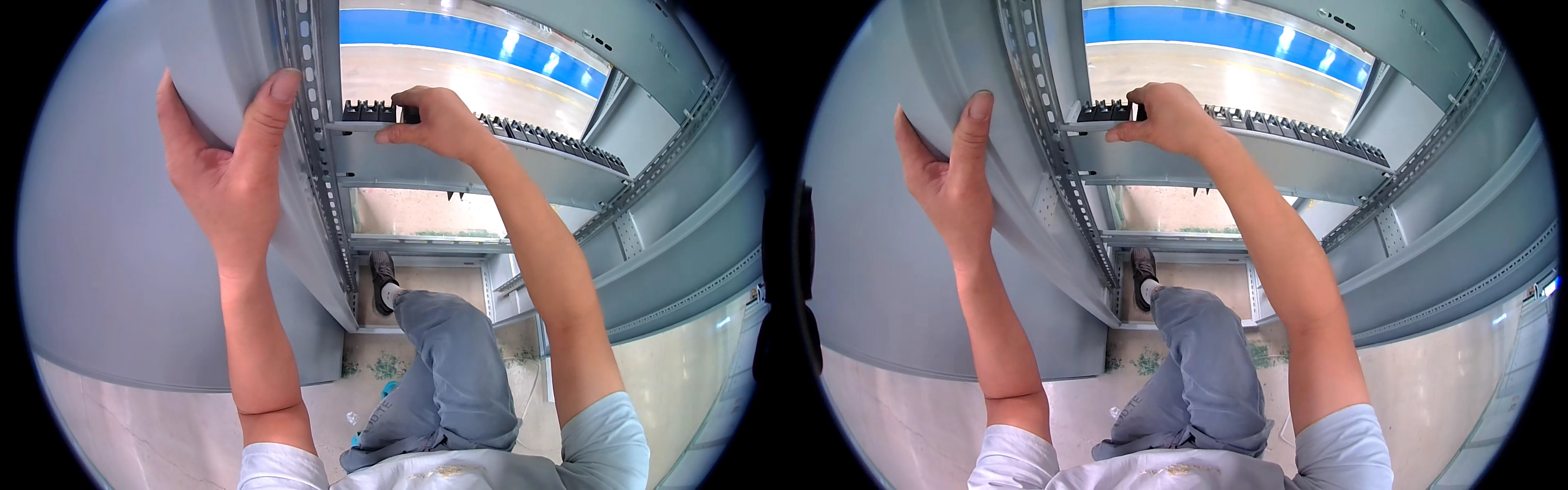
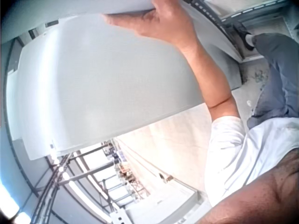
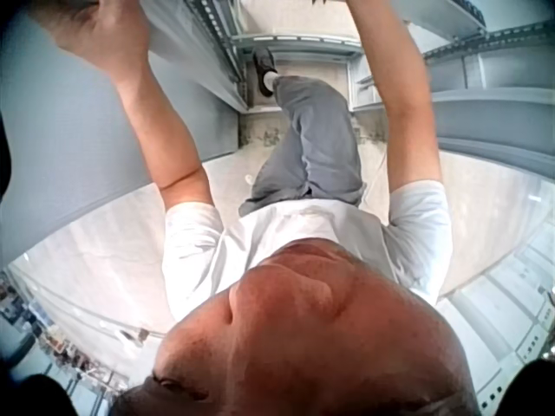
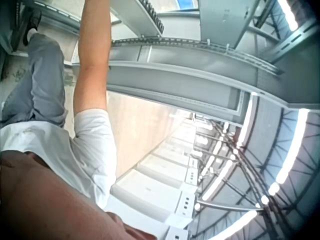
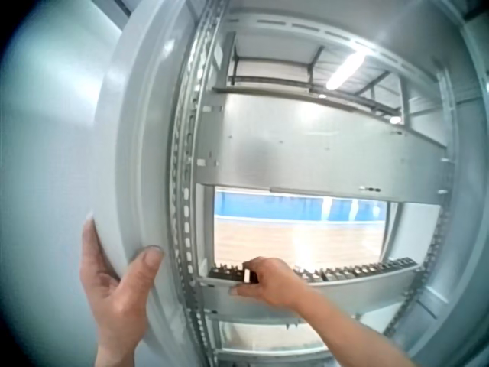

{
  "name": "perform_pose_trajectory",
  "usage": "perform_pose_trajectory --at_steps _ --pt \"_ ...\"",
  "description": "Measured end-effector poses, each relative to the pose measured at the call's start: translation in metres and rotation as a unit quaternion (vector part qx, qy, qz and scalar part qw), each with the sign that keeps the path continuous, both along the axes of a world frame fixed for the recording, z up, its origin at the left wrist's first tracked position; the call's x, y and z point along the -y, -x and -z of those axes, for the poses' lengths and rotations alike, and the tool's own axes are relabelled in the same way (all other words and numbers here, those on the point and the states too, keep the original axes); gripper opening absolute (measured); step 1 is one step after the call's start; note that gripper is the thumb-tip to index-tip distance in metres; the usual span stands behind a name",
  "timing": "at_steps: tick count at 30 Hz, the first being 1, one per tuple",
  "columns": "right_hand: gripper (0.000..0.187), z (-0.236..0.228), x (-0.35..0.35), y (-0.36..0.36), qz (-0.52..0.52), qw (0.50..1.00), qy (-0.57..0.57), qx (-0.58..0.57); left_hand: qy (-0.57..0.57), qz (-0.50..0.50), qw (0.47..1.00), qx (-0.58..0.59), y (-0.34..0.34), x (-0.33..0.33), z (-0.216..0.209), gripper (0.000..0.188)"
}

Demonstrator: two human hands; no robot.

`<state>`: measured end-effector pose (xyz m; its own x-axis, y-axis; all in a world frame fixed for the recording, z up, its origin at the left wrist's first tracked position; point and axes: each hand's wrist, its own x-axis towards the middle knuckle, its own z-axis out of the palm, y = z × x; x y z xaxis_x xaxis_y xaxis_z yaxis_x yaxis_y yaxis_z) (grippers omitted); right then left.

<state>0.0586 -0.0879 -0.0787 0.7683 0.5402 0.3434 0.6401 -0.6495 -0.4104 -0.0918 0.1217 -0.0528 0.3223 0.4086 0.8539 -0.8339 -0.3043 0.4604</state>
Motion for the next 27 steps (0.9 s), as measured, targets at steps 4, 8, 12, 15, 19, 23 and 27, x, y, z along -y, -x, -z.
perform_pose_trajectory --at_steps 4,8,12,15,19,23,27 --pt "0.058 0.007 0.000 -0.005 -0.021 0.995 -0.023 0.100 -0.006 -0.011 1.000 -0.006 0.000 -0.001 0.000 0.047" --pt "0.060 0.011 0.001 -0.009 -0.018 0.994 -0.026 0.106 -0.005 -0.031 0.999 -0.010 0.001 0.002 0.000 0.046" --pt "0.064 0.007 -0.003 -0.004 -0.002 0.993 0.036 0.110 -0.028 -0.054 0.998 -0.015 0.001 -0.001 0.000 0.044" --pt "0.063 0.007 -0.003 0.001 0.010 0.994 0.013 0.106 -0.020 -0.041 0.999 -0.003 0.000 0.000 0.001 0.043" --pt "0.065 0.011 -0.003 0.000 0.021 0.994 -0.037 0.102 0.004 -0.018 1.000 -0.010 0.003 0.002 0.000 0.045" --pt "0.074 0.007 -0.004 -0.003 0.019 0.996 0.012 0.081 -0.006 -0.019 1.000 -0.008 0.002 0.000 0.000 0.048" --pt "0.079 -0.002 -0.005 -0.009 0.012 0.999 0.019 0.041 -0.004 -0.012 1.000 -0.009 0.004 0.000 -0.002 0.050"
